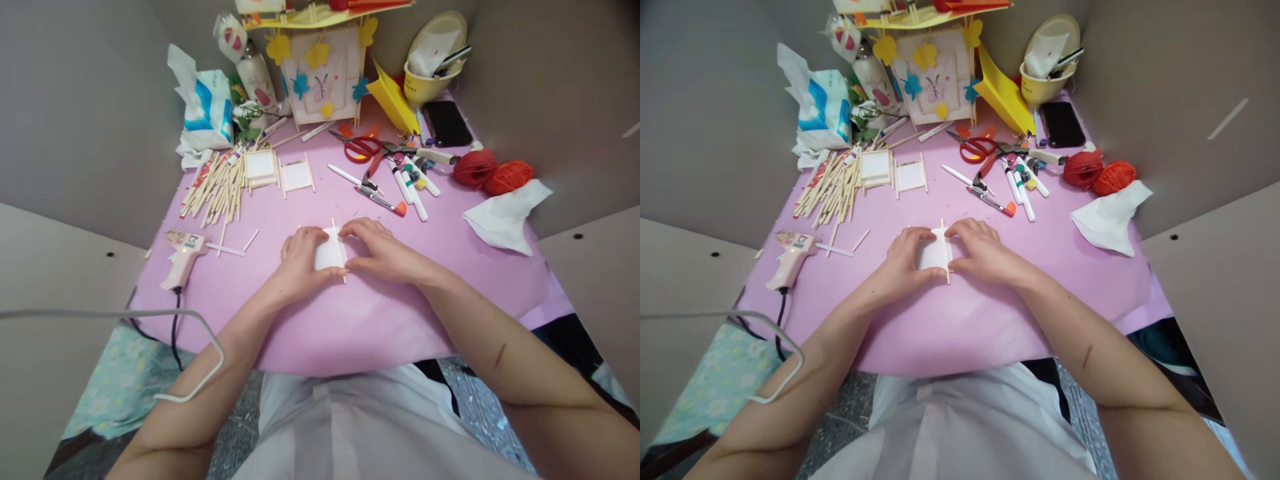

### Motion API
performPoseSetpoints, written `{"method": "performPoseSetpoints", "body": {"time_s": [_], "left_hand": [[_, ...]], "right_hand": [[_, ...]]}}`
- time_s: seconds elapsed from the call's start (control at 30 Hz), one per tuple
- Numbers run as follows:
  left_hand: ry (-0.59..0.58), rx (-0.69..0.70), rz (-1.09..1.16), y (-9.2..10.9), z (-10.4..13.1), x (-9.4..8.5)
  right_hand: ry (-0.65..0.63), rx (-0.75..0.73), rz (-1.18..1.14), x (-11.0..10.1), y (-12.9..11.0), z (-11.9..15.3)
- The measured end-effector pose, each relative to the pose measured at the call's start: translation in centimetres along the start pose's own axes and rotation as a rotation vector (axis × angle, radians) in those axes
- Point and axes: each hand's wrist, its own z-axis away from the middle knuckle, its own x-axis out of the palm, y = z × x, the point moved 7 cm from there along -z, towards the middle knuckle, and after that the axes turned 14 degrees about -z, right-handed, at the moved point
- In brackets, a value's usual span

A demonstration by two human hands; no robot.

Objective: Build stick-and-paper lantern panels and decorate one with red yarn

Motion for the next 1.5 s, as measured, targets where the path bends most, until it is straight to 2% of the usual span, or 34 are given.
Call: {"method": "performPoseSetpoints", "body": {"time_s": [0.17,0.27,0.43,0.7,1.17,1.5], "left_hand": [[-0.095,0.036,0.239,-1.2,0.5,-0.9],[-0.137,0.137,0.141,-0.8,1.0,-1.0],[-0.081,0.185,-0.075,0.0,1.2,-0.6],[-0.047,0.207,-0.125,0.2,1.6,-0.3],[-0.137,0.14,-0.123,-0.1,1.2,-0.1],[-0.143,0.09,-0.105,-0.1,1.0,0.0]], "right_hand": [[0.018,-0.018,-0.107,-0.6,-0.3,0.0],[0.025,0.005,-0.032,0.1,-0.8,0.1],[0.063,-0.037,0.12,1.6,-1.5,0.4],[0.071,-0.087,0.162,2.1,-1.5,0.5],[0.05,0.007,0.122,1.9,-1.5,0.0],[0.047,0.065,0.104,2.2,-1.1,-0.5]]}}
